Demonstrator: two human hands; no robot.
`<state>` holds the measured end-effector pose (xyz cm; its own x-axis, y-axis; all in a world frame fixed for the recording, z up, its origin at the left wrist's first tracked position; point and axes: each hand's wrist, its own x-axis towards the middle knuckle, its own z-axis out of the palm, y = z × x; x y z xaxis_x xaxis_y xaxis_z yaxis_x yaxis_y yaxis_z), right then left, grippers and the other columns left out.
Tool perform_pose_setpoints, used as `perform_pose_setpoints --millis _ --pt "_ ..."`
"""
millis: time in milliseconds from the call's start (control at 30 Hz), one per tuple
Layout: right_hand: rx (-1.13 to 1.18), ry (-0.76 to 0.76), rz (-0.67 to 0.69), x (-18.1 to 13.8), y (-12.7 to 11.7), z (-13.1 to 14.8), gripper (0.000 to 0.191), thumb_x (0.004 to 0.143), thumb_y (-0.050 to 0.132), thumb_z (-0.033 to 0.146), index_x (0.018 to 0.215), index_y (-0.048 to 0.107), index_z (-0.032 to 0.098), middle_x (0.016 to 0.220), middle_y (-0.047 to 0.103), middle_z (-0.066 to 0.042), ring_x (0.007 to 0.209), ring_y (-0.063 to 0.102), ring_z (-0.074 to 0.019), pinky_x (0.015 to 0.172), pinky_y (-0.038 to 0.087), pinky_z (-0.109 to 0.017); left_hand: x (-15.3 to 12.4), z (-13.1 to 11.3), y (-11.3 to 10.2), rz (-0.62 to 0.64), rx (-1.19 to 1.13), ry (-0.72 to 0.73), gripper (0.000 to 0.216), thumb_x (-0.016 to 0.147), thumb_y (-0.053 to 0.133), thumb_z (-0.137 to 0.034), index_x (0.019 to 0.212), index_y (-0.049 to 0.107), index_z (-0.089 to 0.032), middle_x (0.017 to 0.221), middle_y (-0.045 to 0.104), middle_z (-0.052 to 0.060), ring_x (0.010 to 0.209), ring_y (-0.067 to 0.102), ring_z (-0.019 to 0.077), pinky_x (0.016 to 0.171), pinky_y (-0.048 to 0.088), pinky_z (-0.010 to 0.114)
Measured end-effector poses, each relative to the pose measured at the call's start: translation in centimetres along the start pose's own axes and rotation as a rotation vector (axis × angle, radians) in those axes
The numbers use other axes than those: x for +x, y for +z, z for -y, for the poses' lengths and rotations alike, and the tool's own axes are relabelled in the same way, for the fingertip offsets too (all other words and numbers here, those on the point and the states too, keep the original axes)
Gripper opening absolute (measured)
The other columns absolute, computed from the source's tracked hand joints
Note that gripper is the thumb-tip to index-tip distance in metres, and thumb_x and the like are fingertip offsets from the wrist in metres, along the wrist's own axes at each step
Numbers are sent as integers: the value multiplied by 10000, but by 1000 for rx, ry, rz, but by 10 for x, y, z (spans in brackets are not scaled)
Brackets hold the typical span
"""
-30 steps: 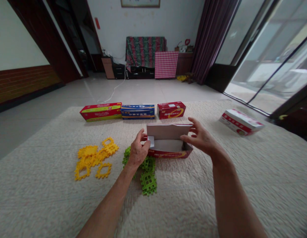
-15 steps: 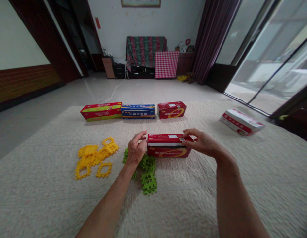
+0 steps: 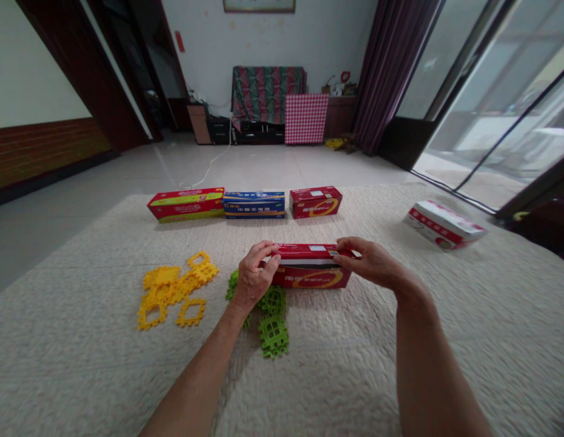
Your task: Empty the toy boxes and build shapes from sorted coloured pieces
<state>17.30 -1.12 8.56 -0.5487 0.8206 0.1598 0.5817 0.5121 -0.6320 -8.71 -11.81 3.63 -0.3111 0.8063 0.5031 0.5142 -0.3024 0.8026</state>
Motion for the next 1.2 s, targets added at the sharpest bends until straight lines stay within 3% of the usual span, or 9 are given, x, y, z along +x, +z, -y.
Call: perform_pose_setpoints --millis 300,433,633,800,967,1200 --pt "-59 -11 13 0 -1 1 206 763 650 387 883 683 222 1010 698 -54 929 647 -217 806 526 -339 1 13 -2 39 33 97 222 886 568 -315 1004 716 -198 1179 651 89 1093 625 183 819 556 263" --pt "-70 -17 63 -2 -3 1 221 766 657 391 913 690 230 1050 702 -57 959 658 -221 818 532 -338 2 14 -10 126 64 154 195 858 603 -320 948 727 -198 1191 643 98 1082 627 194 812 556 277" --pt "45 -16 105 -4 -5 2 171 782 646 370 870 722 244 1223 659 -67 1135 621 -242 941 508 -379 1 11 -14 177 83 176 206 879 571 -323 855 729 -192 1196 635 109 1075 626 197 846 541 295" --pt "59 -25 115 -3 -4 3 118 742 655 313 815 715 241 1167 670 -44 1024 657 -210 882 532 -350 2 9 -13 177 109 210 168 861 574 -275 826 711 -185 1184 638 112 1033 634 186 841 532 293" --pt "3 -59 121 -5 -6 8 136 746 657 292 865 682 234 1130 662 -49 1019 634 -212 881 518 -356 2 9 -13 176 185 285 157 852 555 -237 834 706 -198 1177 652 102 1110 614 207 984 486 357" --pt "-106 -106 100 -14 4 17 278 692 660 122 945 577 202 1092 608 -74 942 592 -176 822 503 -291 5 11 -11 146 220 364 165 852 552 -244 813 708 -203 1148 674 93 986 660 195 901 537 342"
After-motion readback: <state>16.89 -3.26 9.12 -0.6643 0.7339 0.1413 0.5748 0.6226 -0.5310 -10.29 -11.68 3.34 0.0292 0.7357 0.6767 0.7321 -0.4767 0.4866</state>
